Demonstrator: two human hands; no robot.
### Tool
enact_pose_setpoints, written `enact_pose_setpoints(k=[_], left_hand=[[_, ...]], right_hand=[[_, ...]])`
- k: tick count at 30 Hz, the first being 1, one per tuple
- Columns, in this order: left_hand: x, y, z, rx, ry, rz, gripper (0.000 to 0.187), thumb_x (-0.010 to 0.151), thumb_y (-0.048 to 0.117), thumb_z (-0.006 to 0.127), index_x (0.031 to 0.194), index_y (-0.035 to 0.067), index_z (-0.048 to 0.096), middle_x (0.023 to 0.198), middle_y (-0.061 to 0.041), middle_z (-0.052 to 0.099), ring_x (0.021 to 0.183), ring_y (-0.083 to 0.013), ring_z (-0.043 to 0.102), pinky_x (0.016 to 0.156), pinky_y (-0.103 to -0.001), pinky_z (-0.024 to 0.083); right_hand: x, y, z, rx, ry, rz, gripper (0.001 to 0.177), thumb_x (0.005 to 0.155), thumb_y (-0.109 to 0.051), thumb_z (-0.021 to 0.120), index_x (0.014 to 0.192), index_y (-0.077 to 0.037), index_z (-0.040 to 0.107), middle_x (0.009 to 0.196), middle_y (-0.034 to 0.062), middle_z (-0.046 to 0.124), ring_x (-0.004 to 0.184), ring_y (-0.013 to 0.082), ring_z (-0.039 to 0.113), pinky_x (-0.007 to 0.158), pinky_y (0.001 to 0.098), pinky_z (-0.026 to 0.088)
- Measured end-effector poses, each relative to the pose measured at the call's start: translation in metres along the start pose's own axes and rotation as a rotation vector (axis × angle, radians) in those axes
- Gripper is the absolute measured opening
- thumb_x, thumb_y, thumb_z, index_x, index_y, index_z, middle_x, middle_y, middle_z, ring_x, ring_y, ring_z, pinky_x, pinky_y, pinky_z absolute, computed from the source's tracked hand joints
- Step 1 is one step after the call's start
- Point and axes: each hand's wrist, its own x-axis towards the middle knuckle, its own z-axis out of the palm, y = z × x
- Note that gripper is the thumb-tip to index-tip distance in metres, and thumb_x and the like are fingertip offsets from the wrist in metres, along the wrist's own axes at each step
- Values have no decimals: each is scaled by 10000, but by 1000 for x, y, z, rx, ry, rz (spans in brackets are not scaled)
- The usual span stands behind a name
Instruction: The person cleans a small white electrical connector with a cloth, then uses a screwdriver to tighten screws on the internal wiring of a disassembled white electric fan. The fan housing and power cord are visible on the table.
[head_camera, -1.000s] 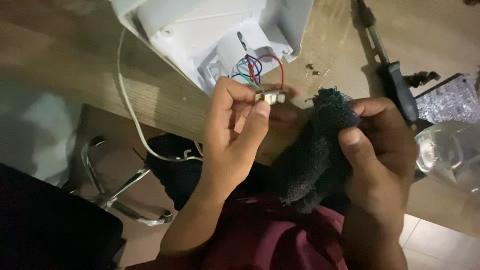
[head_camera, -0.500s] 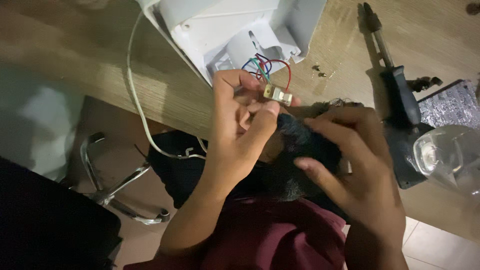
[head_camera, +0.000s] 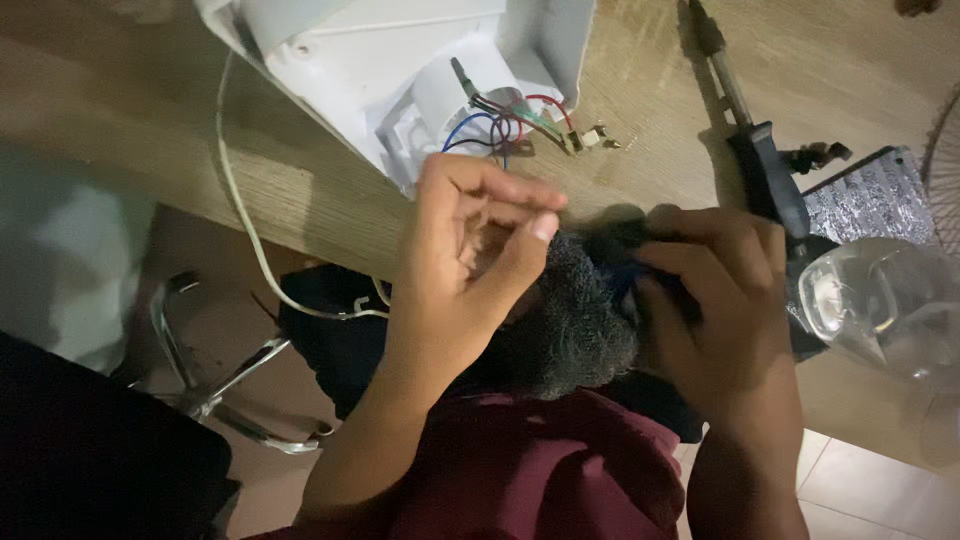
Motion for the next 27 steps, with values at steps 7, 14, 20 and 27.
enact_pose_setpoints(k=[7,14,20,27], left_hand=[[-2,29,5,492,-147,49,396,925,240,732,1202,-5,588,1057,-127,688,954,-194,692,837,-308,559],[-10,51,9,405,-276,-17,549,880,391,751,1214,0,557,1099,-145,675,1013,-240,697,867,-357,559],[-24,36,12,456,-199,-77,350,961,207,752,1220,46,580,1082,-130,693,1018,-241,719,902,-342,564],[-31,48,-35,8,37,-139,362,909,-137,545,1238,3,489,1112,-142,634,1081,-224,690,845,-317,513]], right_hand=[[-12,2,0,315,217,19,102,921,12,617,996,-43,577,1270,146,680,1241,277,600,1073,373,462],[-21,3,8,510,328,14,108,992,-75,580,1065,3,568,991,151,695,909,237,684,895,360,544],[-31,-13,11,417,275,309,159,929,-79,718,1016,23,633,901,122,682,751,153,613,694,253,481],[-13,-27,-25,386,-51,267,357,731,-133,810,1032,12,682,891,74,665,870,150,618,786,267,462]])
